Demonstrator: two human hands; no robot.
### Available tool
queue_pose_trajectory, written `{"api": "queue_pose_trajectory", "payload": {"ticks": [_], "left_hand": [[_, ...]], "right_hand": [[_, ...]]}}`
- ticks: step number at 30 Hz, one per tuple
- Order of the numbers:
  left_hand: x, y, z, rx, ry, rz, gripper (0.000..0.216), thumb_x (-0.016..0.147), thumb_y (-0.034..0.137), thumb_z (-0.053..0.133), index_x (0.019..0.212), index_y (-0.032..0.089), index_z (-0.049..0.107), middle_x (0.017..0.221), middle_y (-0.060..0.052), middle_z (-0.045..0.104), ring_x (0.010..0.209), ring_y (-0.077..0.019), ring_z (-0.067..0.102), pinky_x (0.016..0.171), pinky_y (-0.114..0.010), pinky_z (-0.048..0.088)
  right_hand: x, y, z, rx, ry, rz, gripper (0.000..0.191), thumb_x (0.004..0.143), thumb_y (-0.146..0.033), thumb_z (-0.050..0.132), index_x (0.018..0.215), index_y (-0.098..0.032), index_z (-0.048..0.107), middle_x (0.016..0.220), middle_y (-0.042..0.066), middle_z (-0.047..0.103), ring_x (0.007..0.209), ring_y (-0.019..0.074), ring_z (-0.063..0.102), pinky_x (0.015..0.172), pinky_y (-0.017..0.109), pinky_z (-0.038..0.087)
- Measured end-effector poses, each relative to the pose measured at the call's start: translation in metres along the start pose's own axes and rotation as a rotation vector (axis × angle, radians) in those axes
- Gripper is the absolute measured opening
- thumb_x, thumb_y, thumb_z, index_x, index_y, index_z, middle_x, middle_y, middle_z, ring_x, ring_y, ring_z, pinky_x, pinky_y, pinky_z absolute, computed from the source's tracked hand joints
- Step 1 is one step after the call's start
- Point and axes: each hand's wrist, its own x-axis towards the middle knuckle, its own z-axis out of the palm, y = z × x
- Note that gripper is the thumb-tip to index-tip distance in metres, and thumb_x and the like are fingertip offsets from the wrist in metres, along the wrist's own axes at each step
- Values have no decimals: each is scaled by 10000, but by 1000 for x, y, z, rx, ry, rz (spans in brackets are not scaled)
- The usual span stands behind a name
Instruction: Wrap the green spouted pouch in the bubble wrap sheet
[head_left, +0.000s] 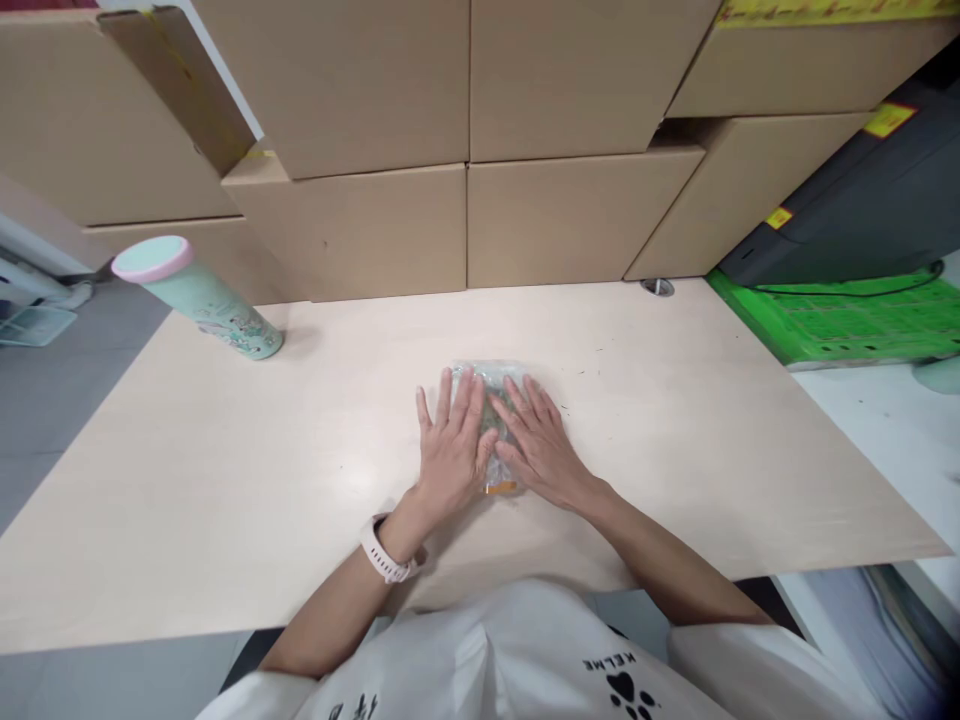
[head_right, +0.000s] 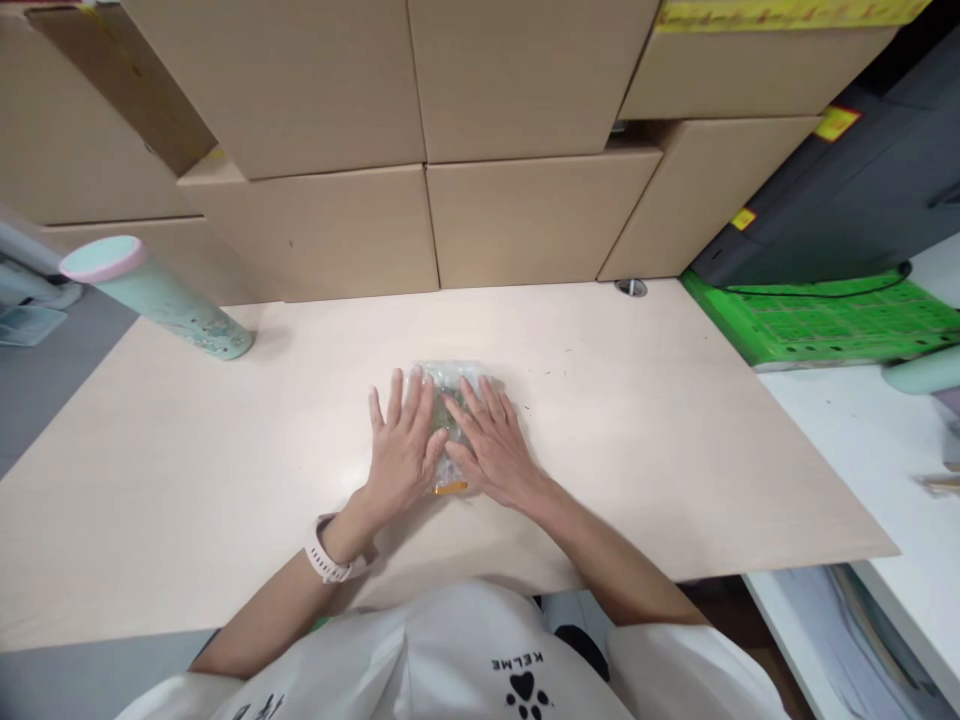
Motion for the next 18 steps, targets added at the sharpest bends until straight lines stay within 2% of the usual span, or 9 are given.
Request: {"api": "queue_pose_trajectory", "payload": {"ticks": [3, 8, 11, 13, 15, 16, 17, 18], "left_hand": [[-4, -1, 6, 56, -96, 60, 635, 1020, 329, 347, 1592, 240, 86, 1622, -106, 291, 1532, -297, 159, 1208, -637, -18], [-4, -7, 18, 56, -123, 41, 629, 1014, 321, 355, 1586, 196, 124, 1622, -130, 281, 1525, -304, 187, 1210, -627, 20], [-2, -7, 17, -3, -148, 7, 599, 1010, 322, 356, 1572, 206, 186, 1620, -127, 293, 1528, -294, 178, 1210, -594, 130], [-1, -7, 11, -79, -120, -29, 581, 1002, 353, 389, 1549, 214, 249, 1606, -129, 321, 1519, -291, 207, 1195, -558, 222], [1, -8, 2, -160, 7, -137, 559, 981, 394, 446, 1495, 199, 343, 1551, -156, 393, 1466, -301, 315, 1146, -523, 323], [2, -9, -3, -200, 83, -230, 542, 967, 412, 473, 1453, 185, 394, 1483, -172, 460, 1391, -304, 415, 1094, -505, 386], [3, -11, -9, -244, 130, -337, 514, 956, 428, 489, 1399, 172, 446, 1374, -177, 544, 1266, -298, 526, 1015, -484, 448], [4, -13, -13, -292, 129, -438, 473, 950, 443, 491, 1333, 165, 499, 1226, -160, 622, 1099, -277, 609, 919, -455, 492]], "right_hand": [[1, 5, 9, -27, -81, 1, 650, 1028, -508, 287, 1603, -292, 74, 1678, 39, 97, 1545, 276, -6, 1222, 564, 107], [3, 9, 15, -16, -78, 6, 645, 1031, -496, 287, 1603, -302, 58, 1678, 26, 92, 1546, 258, 5, 1223, 539, 126], [5, 8, 12, 68, -66, 3, 624, 1023, -494, 316, 1594, -297, 161, 1673, 35, 143, 1546, 257, 42, 1221, 531, 145], [6, 9, 7, 176, 25, 20, 576, 1002, -502, 377, 1537, -292, 339, 1627, 62, 299, 1524, 265, 179, 1202, 514, 222], [6, 13, 1, 291, 239, 163, 490, 975, -520, 430, 1369, -254, 549, 1446, 113, 541, 1371, 278, 451, 1097, 468, 393], [5, 16, -2, 343, 337, 274, 456, 963, -538, 442, 1250, -231, 620, 1289, 123, 640, 1211, 272, 576, 994, 433, 473], [4, 19, -4, 393, 387, 384, 448, 956, -562, 436, 1127, -212, 657, 1111, 114, 696, 1022, 252, 645, 872, 394, 520], [3, 21, -6, 444, 371, 467, 464, 953, -588, 418, 1024, -201, 664, 948, 90, 705, 852, 225, 655, 762, 360, 528]]}}
